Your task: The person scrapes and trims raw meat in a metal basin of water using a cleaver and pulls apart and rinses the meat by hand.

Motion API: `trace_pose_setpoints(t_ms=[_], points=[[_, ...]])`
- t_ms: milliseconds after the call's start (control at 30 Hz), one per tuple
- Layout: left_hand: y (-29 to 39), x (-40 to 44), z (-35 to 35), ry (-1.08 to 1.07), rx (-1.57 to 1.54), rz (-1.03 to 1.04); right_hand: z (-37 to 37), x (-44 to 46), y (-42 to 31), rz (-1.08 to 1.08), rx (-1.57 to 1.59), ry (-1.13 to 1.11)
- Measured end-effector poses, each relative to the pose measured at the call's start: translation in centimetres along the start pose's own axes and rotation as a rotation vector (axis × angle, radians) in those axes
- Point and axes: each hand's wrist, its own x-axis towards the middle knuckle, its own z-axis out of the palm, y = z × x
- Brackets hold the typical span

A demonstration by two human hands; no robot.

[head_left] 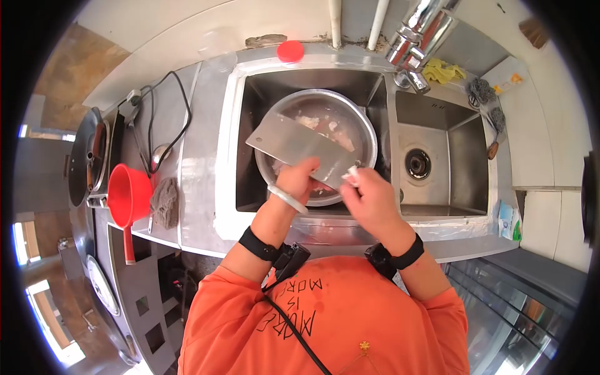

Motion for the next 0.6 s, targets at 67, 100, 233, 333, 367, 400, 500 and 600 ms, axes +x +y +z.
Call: trace_pose_setpoints(t_ms=[67, 100, 233, 333, 367, 400, 500, 600], points=[[0.7, -0.5, -1.2, 0.029, 0.048, 0.070, 0.0, 0.5, 1.5, 0.187, 0.503, 0.092], [0.9, -0.7, -1.9, 0.034, 0.042, 0.081, -0.4, 1.0, 1.9, 0.176, 0.502, 0.085], [2.4, -1.9, -3.1, 0.083, 0.107, 0.139, -0.5, 3.3, 3.1, 0.106, 0.100, -0.069], [3.1, -2.6, -3.1, 0.157, 0.128, 0.200, 0.2, 4.5, 3.0, 0.081, -0.176, -0.144], [3.0, -2.5, -3.4, 0.164, 0.129, 0.229, 0.3, 4.9, 3.0, 0.084, -0.216, -0.111], [2.9, -2.5, -3.5, 0.169, 0.130, 0.255, 0.4, 5.1, 3.0, 0.089, -0.257, -0.078], [2.9, -2.4, -3.3, 0.191, 0.084, 0.242, 1.3, 5.1, 3.5, -0.005, -0.269, 0.039], [2.6, -2.0, -3.2, 0.172, 0.083, 0.205, 2.1, 4.9, 3.8, 0.068, -0.367, -0.054]])
